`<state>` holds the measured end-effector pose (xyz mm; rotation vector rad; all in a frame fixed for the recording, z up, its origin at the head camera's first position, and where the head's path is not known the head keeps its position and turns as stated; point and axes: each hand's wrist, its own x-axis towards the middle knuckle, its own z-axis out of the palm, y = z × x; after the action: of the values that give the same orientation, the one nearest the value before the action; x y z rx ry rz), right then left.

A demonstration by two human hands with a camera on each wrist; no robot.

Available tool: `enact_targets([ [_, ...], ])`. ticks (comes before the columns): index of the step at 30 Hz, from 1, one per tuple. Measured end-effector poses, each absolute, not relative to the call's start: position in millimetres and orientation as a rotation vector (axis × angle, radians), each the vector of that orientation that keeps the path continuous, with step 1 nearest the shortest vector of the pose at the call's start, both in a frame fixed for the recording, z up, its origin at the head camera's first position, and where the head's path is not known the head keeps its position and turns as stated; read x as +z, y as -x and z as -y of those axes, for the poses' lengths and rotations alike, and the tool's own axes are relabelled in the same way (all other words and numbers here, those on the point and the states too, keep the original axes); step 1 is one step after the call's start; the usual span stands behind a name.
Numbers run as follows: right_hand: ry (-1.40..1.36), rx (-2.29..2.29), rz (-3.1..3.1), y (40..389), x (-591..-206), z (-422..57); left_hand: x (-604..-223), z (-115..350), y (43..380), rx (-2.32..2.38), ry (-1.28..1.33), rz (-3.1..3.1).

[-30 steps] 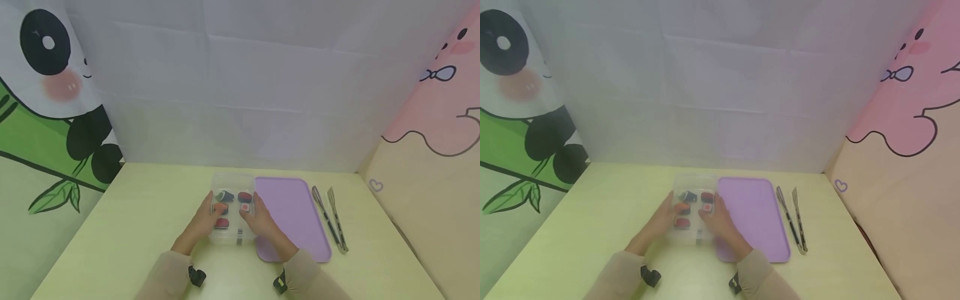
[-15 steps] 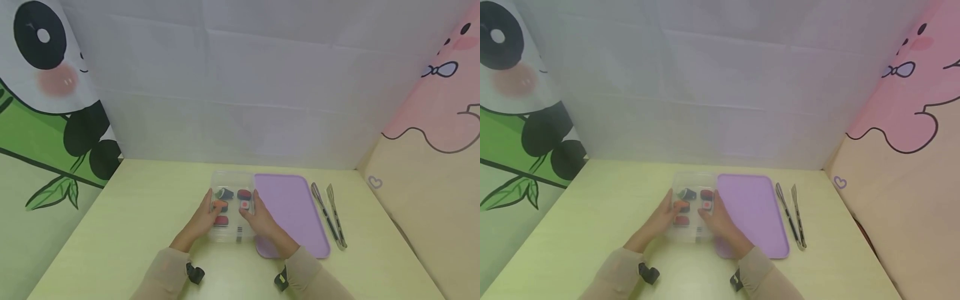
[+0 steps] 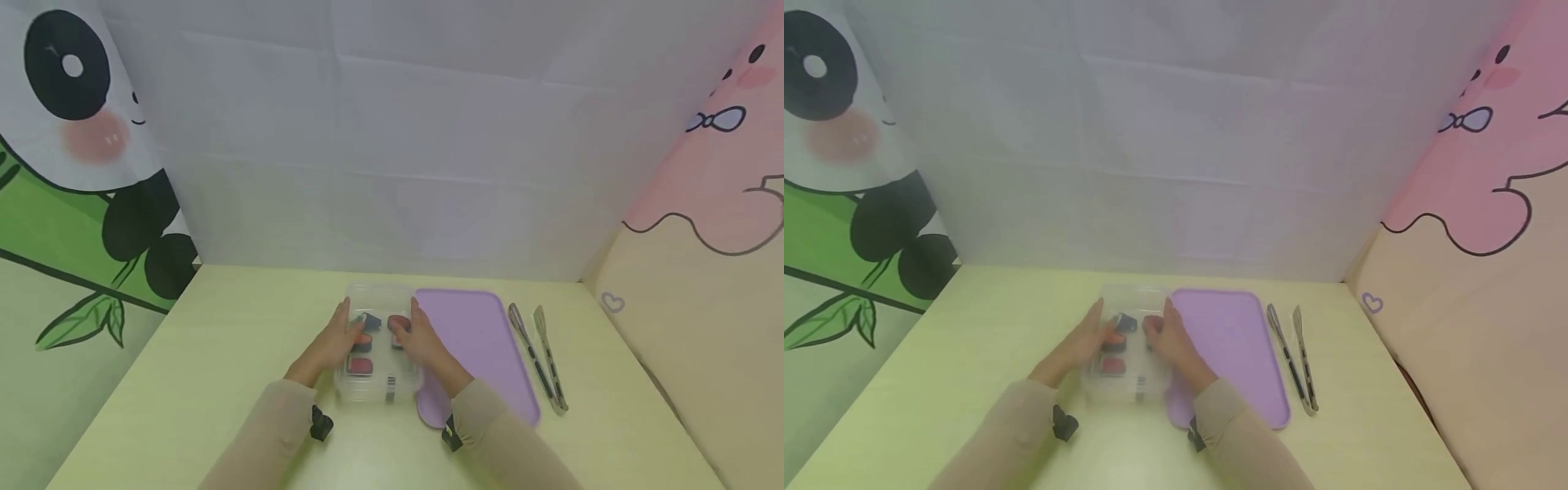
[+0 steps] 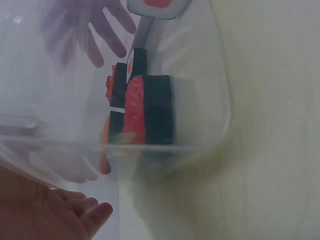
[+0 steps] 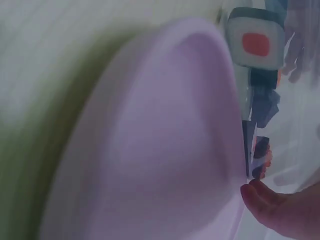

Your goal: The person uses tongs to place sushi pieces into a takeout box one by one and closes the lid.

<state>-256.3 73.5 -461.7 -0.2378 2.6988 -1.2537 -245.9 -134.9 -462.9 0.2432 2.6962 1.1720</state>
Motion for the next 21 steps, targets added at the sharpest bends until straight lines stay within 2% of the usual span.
enact_targets([
  [10, 0.231, -1.303, -2.689, 267, -450, -75, -458, 143, 254, 1.351, -0.203, -2.604],
  [16, 0.24, -1.173, -2.762, 290, -445, -81, -454, 143, 276, 1.2, -0.203, -2.723],
  [21, 0.265, -1.102, -2.759, 299, -456, -76, -460, 140, 286, 1.108, -0.223, -2.753],
])
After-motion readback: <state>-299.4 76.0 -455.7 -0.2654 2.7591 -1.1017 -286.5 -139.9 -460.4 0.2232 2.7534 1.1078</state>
